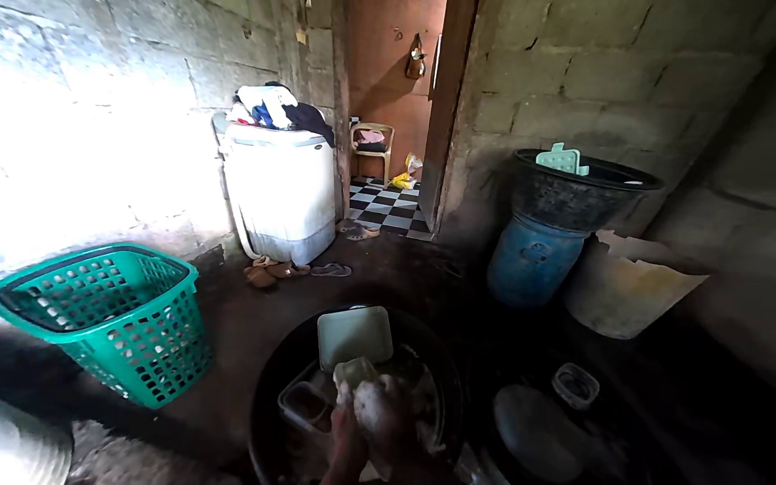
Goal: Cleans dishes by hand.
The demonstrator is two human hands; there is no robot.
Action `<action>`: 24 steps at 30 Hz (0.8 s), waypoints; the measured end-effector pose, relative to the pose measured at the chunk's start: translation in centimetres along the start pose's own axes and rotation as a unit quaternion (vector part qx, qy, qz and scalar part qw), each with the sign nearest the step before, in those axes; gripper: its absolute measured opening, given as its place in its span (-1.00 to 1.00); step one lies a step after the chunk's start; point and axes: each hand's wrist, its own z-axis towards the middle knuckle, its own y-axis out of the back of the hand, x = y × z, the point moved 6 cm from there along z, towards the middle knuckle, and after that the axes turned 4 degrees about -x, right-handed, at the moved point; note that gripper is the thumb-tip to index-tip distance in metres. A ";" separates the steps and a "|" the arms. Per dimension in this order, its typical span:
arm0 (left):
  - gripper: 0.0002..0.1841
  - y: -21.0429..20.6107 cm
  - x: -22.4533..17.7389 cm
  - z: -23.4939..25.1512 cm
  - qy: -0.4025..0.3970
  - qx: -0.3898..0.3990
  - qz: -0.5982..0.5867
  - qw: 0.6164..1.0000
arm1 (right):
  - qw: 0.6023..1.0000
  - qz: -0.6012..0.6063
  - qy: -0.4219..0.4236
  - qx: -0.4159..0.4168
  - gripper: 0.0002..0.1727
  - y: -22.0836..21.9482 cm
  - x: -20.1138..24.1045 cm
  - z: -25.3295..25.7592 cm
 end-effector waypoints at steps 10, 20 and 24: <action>-0.66 0.1 -3.5 -1.7 0.087 0.245 0.102 0.960 | 0.887 0.129 -0.352 0.269 -0.57 3.4 -7.3 8.4; -0.63 0.3 -0.4 1.0 0.105 0.098 -0.056 0.988 | 0.933 -0.001 -0.331 0.143 -0.46 2.7 -7.1 -1.7; -0.65 -0.2 0.3 0.0 0.101 0.121 0.002 0.988 | 0.968 0.074 -0.211 0.115 -0.54 2.8 -2.9 0.6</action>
